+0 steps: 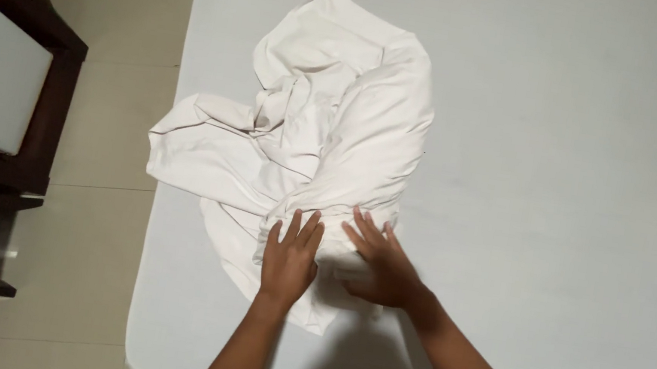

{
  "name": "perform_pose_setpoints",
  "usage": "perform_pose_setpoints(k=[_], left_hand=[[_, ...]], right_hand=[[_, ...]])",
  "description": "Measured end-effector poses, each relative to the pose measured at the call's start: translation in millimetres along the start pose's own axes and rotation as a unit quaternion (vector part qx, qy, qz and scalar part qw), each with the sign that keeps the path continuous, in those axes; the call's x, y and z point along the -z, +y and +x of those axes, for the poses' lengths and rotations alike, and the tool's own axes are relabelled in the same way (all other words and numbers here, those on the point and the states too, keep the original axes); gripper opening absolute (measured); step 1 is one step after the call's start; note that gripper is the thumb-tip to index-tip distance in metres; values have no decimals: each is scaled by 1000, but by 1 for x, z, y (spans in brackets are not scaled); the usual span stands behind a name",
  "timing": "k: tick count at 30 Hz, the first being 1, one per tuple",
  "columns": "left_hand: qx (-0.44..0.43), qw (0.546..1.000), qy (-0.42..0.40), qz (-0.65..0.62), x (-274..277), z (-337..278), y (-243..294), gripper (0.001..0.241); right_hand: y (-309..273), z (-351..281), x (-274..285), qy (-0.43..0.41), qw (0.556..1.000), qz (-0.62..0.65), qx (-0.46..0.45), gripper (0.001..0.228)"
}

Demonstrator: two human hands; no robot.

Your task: The person folds a white bed sheet on a mattress. They smooth out the fabric, fold it into a long strip, and then fold it into a smaller rectangular shape.

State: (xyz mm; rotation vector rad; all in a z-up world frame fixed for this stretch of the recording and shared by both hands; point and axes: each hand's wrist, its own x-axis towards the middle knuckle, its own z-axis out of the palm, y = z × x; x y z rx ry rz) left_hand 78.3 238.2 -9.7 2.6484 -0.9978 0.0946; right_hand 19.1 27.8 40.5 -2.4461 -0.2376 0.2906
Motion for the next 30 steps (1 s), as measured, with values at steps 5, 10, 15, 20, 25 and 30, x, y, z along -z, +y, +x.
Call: perform_pose_setpoints(k=[5,10,15,20,25,30], left_hand=[[7,997,23,-79,14,2,8,56],[5,988,56,-146,30,3,25,53],[-12,975,64,-211,56,5,44,58],[-12,968,76,-238,58,-3,49,62],[-14,969,80,-233,46,-3,59,60],[-15,978,47,-201,36,5,84,60]], right_hand=[[43,-23,-18,118,993,-5,-25,112],[32,-11,-10,154,985,-22,-75,115],[39,7,-14,157,961,-183,-138,100],[31,12,13,207,965,-140,-81,78],[48,-1,26,159,952,-251,-79,80],[66,-28,53,151,947,-279,-58,81]])
